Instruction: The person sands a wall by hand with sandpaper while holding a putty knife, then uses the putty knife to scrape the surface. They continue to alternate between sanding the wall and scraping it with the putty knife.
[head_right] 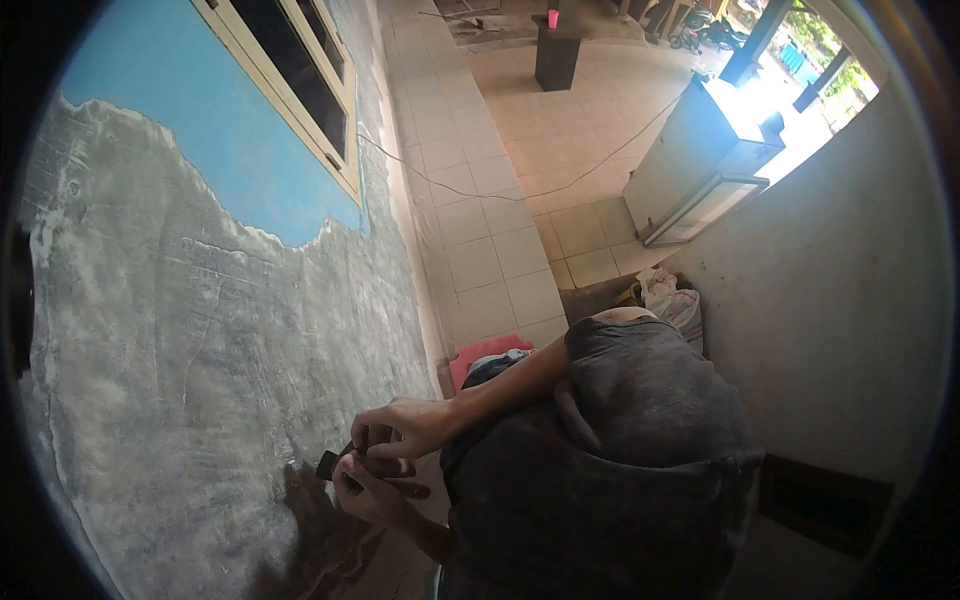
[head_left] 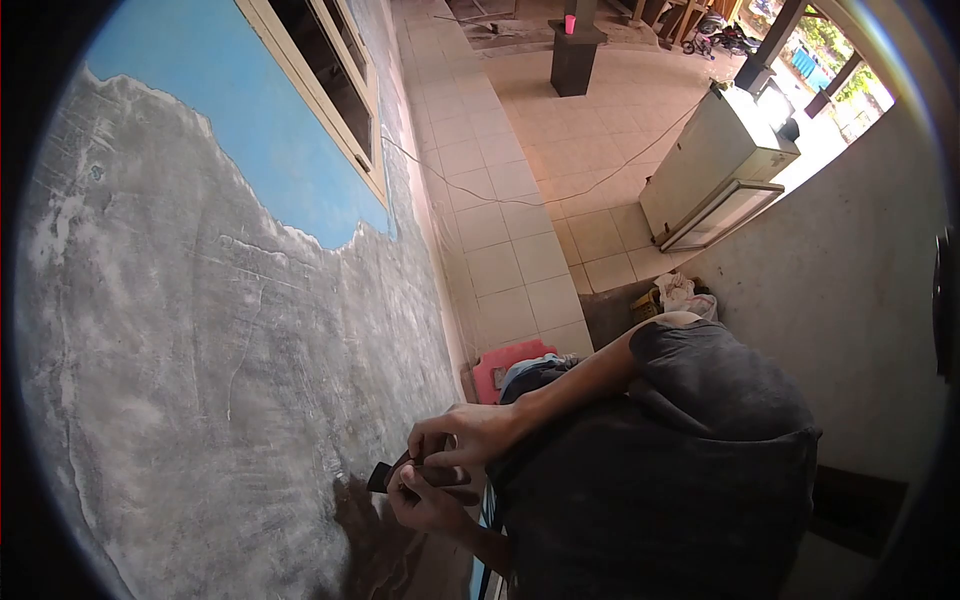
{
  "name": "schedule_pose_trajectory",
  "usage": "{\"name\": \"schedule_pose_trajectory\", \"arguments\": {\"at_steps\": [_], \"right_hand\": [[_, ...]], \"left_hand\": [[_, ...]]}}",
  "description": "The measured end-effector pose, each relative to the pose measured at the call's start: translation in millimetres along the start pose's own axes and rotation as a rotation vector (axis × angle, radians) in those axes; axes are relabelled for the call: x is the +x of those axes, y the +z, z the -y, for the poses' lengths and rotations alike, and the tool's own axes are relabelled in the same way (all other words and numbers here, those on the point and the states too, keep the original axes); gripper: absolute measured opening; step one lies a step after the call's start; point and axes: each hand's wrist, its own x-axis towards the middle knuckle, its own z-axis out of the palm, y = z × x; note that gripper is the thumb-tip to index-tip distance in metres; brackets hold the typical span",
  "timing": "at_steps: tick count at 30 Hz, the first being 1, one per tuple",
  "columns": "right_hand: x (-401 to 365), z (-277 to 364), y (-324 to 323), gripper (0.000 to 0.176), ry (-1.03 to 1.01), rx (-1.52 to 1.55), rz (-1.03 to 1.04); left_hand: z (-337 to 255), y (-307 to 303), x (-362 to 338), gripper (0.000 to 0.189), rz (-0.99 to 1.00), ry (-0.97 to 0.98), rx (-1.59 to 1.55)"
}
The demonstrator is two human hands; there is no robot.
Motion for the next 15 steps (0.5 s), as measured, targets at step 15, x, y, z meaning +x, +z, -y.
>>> {"name": "schedule_pose_trajectory", "arguments": {"at_steps": [15], "right_hand": [[17.5, 39.8, -4.7, 0.019, -0.354, -0.414, -0.17]], "left_hand": [[-12.4, -16.8, 8.5, 0.019, -0.024, -0.175, -0.127]]}}
